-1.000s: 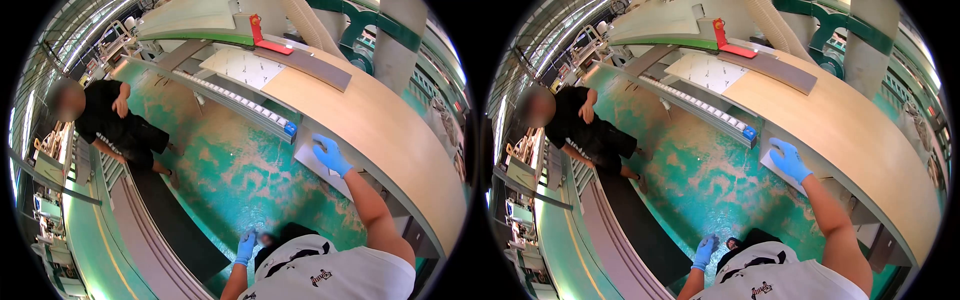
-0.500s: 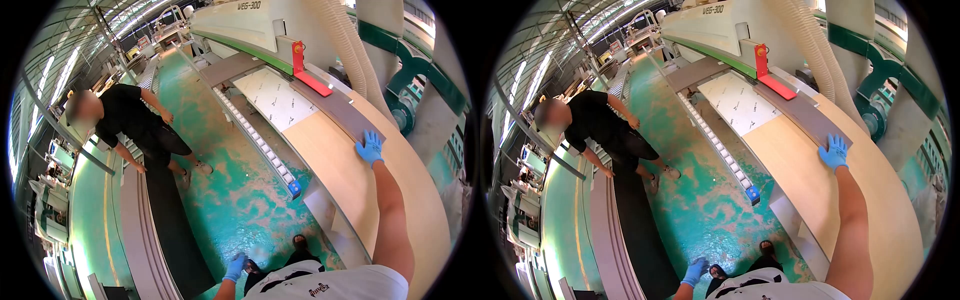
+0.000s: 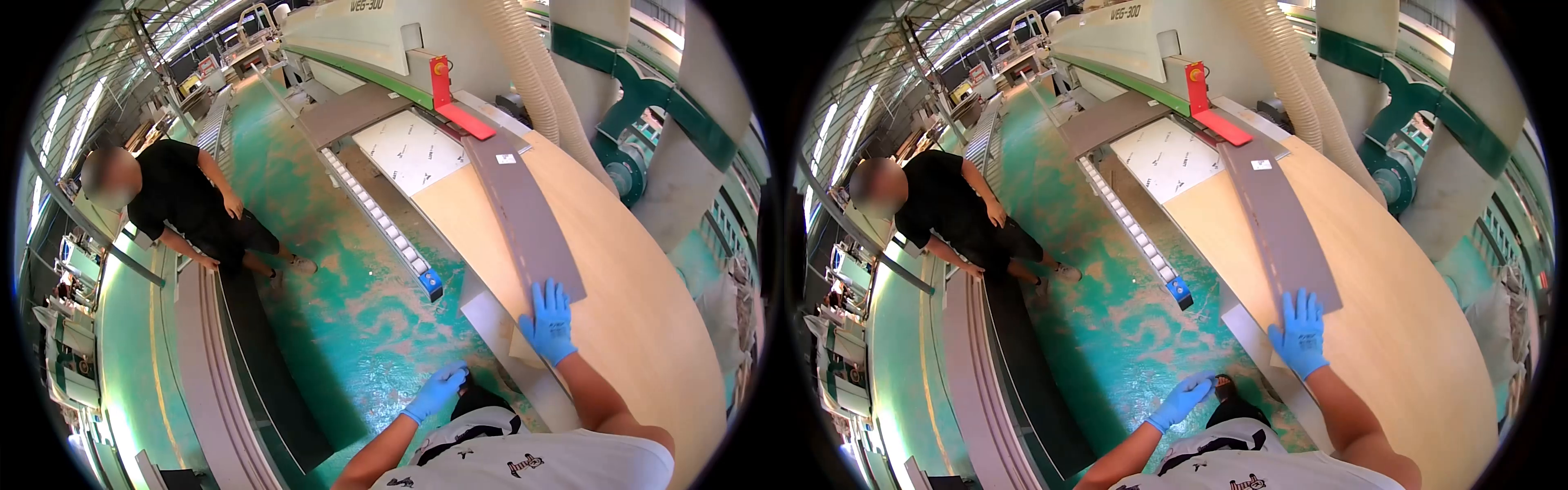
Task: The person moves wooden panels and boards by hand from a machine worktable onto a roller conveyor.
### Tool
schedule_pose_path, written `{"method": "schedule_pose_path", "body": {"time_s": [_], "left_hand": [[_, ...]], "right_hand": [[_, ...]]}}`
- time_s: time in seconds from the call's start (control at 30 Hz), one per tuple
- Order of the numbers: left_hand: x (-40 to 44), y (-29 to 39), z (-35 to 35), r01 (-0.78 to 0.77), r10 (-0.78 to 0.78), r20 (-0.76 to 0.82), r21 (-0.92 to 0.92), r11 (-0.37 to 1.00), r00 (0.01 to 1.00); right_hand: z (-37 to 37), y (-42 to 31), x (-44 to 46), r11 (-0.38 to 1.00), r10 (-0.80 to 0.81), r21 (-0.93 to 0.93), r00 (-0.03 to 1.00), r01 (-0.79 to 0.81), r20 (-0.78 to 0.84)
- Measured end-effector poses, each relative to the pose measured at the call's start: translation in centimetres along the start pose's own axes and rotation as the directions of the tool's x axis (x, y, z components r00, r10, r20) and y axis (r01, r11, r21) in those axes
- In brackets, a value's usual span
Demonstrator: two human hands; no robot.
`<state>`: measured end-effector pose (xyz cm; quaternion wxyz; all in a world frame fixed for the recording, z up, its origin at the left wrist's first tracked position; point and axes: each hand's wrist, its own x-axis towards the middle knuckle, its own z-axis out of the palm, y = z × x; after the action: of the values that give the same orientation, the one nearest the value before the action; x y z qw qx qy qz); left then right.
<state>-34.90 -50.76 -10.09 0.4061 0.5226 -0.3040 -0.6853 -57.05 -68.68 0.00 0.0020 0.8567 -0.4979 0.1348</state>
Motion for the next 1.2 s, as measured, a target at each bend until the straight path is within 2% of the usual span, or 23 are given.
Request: {"method": "schedule_pose_path", "body": {"time_s": [0.03, 0.1, 0.13, 0.17, 0.2, 0.23, 0.27, 0.3, 0.33, 0.37, 0.4, 0.47, 0.5, 0.53, 0.6, 0.63, 0.7, 0.73, 0.8, 0.83, 0.9, 0.97, 1.2], "left_hand": [[-0.2, -0.1, 0.7, -0.009, 0.009, 0.018, -0.007, 1.000, 1.000], [-1.0, -1.0, 2.4, -0.036, 0.078, 0.112, -0.334, 0.942, 0.991], [-1.5, -1.0, 3.4, -0.041, 0.088, 0.123, -0.341, 0.939, 0.989], [-2.4, -1.0, 4.5, 0.022, 0.099, 0.184, -0.560, 0.829, 0.978], [-3.2, -1.1, 5.3, 0.096, 0.126, 0.239, -0.738, 0.668, 0.963], [-4.1, -1.5, 5.7, 0.143, 0.071, 0.259, -0.718, 0.681, 0.963], [-5.2, -2.0, 6.0, 0.139, 0.080, 0.259, -0.724, 0.675, 0.962], [-6.3, -2.4, 6.4, 0.149, 0.136, 0.306, -0.746, 0.649, 0.942], [-7.1, -2.8, 6.8, 0.157, 0.195, 0.347, -0.767, 0.622, 0.917], [-7.1, -4.9, 7.1, 0.097, 0.198, 0.252, -0.815, 0.571, 0.947], [-8.0, -4.9, 7.1, 0.079, 0.214, 0.239, -0.820, 0.567, 0.947], [-9.8, -4.8, 6.6, -0.117, 0.174, -0.020, -0.815, 0.567, 0.985], [-10.8, -5.0, 5.9, -0.144, 0.186, -0.046, -0.818, 0.557, 0.981], [-11.8, -5.2, 5.3, -0.171, 0.177, -0.087, -0.821, 0.545, 0.980], [-13.4, -6.2, 4.1, -0.246, 0.181, -0.178, -0.826, 0.506, 0.967], [-13.6, -6.9, 3.1, -0.217, 0.155, -0.158, -0.825, 0.522, 0.975], [-15.1, -7.7, 2.1, -0.228, 0.144, -0.179, -0.828, 0.512, 0.973], [-15.8, -7.7, 2.0, -0.227, 0.185, -0.151, -0.823, 0.521, 0.971], [-17.2, -8.0, 2.3, -0.245, 0.233, -0.139, -0.817, 0.522, 0.962], [-17.6, -8.2, 2.5, -0.240, 0.254, -0.125, -0.836, 0.494, 0.959], [-18.4, -8.3, 3.0, -0.247, 0.285, -0.121, -0.852, 0.461, 0.951], [-19.4, -8.6, 3.6, -0.258, 0.300, -0.144, -0.887, 0.384, 0.943], [-26.1, -7.8, 3.3, -0.367, 0.330, -0.245, -0.848, 0.383, 0.912]], "right_hand": [[-1.1, -1.7, -2.1, 1.000, -0.013, 0.007, 0.999, 0.012, 0.036], [-2.6, -4.8, -6.4, 0.998, -0.052, 0.023, 0.993, 0.050, 0.104], [-3.2, -6.1, -8.2, 0.996, -0.080, 0.036, 0.989, 0.076, 0.127], [-4.0, -7.4, -9.7, 0.997, -0.081, 0.023, 0.989, 0.079, 0.126], [-4.9, -8.7, -10.9, 0.982, -0.150, 0.137, 0.979, 0.131, 0.138], [-5.4, -9.7, -11.9, 0.951, -0.222, 0.250, 0.964, 0.182, 0.143], [-5.6, -10.4, -13.0, 0.952, -0.228, 0.242, 0.963, 0.189, 0.146], [-5.8, -10.8, -14.1, 0.777, -0.255, 0.628, 0.935, 0.046, 0.248], [-6.0, -11.5, -15.2, 0.462, -0.322, 0.873, 0.889, -0.153, 0.325], [-5.9, -13.2, -17.1, 0.361, -0.124, 0.925, 0.977, -0.116, 0.171], [-5.7, -12.9, -18.1, 0.364, -0.142, 0.926, 0.976, -0.103, 0.165], [-4.9, -11.2, -18.4, 0.470, -0.130, 0.881, 0.991, 0.048, 0.016], [-6.4, -11.3, -18.5, 0.382, -0.010, 0.914, 0.988, -0.140, 0.155], [-5.8, -10.5, -18.8, 0.380, -0.044, 0.916, 0.987, -0.127, 0.155], [-3.0, -8.1, -19.3, 0.111, 0.148, 0.915, 0.917, -0.388, 0.371], [-2.0, -6.6, -19.6, 0.120, 0.096, 0.916, 0.923, -0.383, 0.373], [-0.8, -5.3, -19.8, -0.229, -0.078, 0.649, 0.678, -0.726, 0.731], [-0.3, -5.6, -19.6, -0.202, -0.111, 0.647, 0.674, -0.735, 0.731], [-0.4, -7.0, -19.7, -0.549, -0.144, 0.435, 0.593, -0.714, 0.792], [0.6, -6.9, -19.5, -0.535, -0.159, 0.436, 0.593, -0.724, 0.789], [0.7, -8.5, -18.5, -0.693, -0.216, 0.469, 0.778, -0.548, 0.590], [0.2, -9.2, -17.8, -0.657, -0.258, 0.500, 0.791, -0.564, 0.554], [-2.1, -13.8, -17.2, -0.623, -0.383, 0.515, 0.803, -0.589, 0.456]]}}
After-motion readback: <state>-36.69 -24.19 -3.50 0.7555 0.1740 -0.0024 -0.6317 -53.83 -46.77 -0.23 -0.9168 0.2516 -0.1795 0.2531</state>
